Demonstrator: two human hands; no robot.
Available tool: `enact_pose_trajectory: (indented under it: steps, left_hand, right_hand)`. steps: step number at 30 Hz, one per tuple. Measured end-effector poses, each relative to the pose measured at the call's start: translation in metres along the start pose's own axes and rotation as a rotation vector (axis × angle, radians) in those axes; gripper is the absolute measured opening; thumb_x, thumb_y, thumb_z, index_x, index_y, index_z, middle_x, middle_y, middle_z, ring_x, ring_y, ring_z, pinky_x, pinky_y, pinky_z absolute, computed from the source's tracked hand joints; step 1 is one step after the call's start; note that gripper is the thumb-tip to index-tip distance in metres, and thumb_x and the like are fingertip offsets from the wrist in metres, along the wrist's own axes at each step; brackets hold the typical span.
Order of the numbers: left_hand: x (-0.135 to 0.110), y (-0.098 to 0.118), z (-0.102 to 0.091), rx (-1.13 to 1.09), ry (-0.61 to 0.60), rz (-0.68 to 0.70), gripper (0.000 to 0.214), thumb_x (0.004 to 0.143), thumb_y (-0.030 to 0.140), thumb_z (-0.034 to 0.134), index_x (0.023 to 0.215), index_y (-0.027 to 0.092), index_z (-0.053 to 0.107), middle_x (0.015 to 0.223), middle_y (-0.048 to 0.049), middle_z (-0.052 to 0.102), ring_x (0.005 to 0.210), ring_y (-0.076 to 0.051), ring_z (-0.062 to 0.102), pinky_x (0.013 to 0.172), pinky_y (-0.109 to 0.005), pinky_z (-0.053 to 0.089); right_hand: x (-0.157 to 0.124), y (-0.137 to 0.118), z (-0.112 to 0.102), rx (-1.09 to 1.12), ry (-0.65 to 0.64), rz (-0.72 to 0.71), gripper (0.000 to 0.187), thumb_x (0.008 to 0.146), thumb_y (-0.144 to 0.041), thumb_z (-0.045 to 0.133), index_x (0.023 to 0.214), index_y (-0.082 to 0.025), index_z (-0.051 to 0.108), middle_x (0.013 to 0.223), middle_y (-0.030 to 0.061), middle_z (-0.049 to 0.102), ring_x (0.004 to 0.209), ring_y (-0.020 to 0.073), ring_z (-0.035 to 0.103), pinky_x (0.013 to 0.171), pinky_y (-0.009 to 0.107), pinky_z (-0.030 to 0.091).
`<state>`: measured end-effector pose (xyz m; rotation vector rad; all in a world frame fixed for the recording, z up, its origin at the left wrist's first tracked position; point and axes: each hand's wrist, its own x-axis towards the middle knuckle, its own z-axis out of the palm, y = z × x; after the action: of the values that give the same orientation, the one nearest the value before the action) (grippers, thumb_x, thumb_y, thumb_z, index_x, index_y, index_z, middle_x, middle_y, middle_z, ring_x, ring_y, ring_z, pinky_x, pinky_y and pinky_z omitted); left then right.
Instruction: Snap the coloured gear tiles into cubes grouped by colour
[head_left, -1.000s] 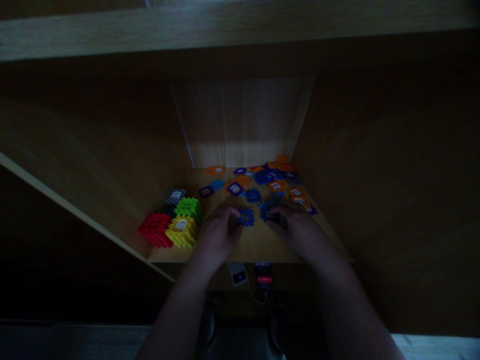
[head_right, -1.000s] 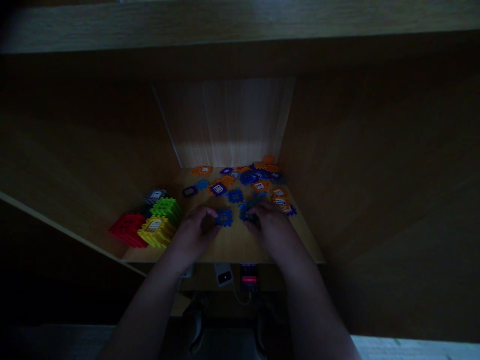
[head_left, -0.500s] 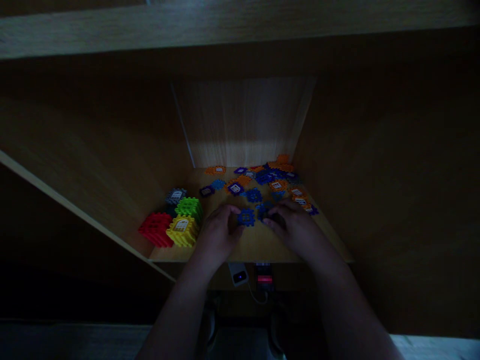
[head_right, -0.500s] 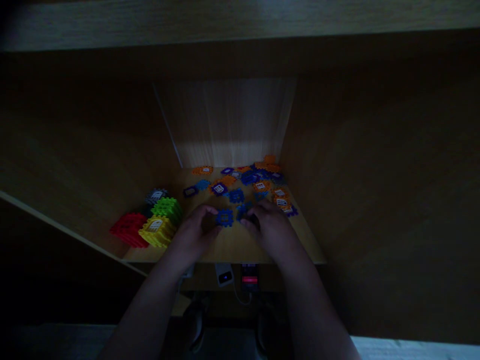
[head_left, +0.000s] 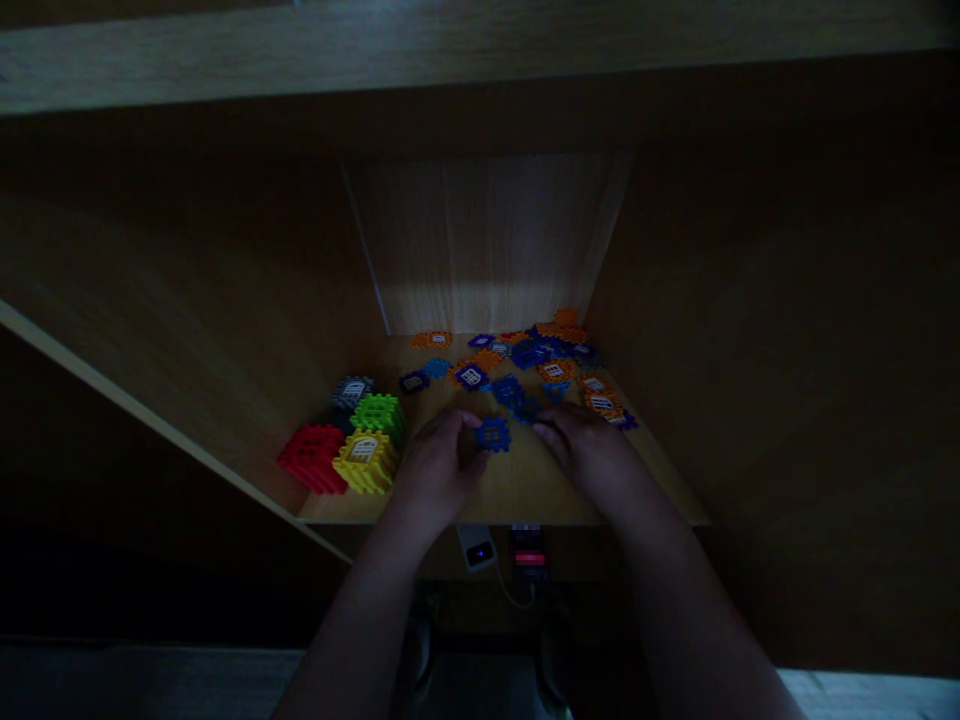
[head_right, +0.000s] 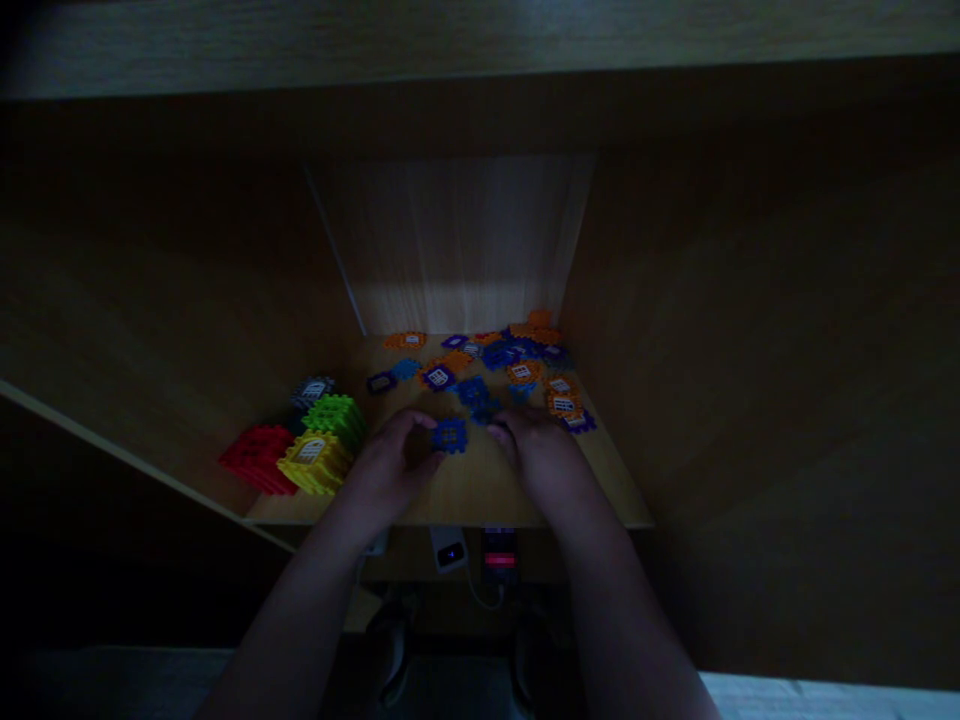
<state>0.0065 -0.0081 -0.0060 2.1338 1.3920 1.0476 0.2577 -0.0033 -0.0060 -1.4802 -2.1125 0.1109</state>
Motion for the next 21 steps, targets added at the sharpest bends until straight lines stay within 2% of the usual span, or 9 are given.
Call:
enact_pose_trajectory:
  steps: [6,11,16,21]
  left_hand:
    - [-0.0002,-0.0006,0.0002,0.002,-0.002,0.004,0.033,0.09,0.014,0.075,0.118,0.027,0.063,0.124,-0.0046,0.074,0.121,-0.026,0.07,0.111,-0.046,0.054]
    - [-0.0012,0.0022,-0.0018,0.032,-0.023,0.034,0.033,0.092,0.015,0.073,0.12,0.028,0.064,0.126,-0.0041,0.074,0.123,-0.027,0.07,0.111,-0.046,0.054]
    - [-0.0007,0.0066,-0.0029,0.056,-0.044,0.062,0.03,0.093,0.016,0.072,0.119,0.028,0.064,0.125,-0.0052,0.074,0.123,-0.028,0.07,0.11,-0.047,0.054]
    - [-0.0006,0.0061,-0.002,0.073,-0.059,0.065,0.025,0.095,0.018,0.071,0.118,0.028,0.065,0.124,-0.0052,0.074,0.122,-0.029,0.07,0.111,-0.049,0.053]
  right_hand:
    - [0.0008,-0.0009,0.0001,-0.063,0.037,0.043,0.03,0.113,-0.033,0.047,0.103,-0.022,0.074,0.099,0.0108,0.081,0.088,0.0268,0.076,0.079,0.036,0.056]
    - [0.0002,-0.0004,0.0024,-0.077,0.06,0.047,0.033,0.114,-0.032,0.044,0.105,-0.022,0.074,0.096,0.0114,0.081,0.087,0.0282,0.077,0.079,0.036,0.056]
    - [-0.0009,0.0008,0.0061,0.009,0.103,0.045,0.021,0.111,-0.03,0.053,0.117,-0.024,0.072,0.107,0.0105,0.082,0.096,0.0277,0.079,0.085,0.036,0.058]
    - [-0.0018,-0.0007,0.0057,0.077,0.076,0.006,0.016,0.104,-0.026,0.064,0.119,-0.023,0.069,0.114,0.0113,0.081,0.103,0.029,0.078,0.091,0.04,0.059]
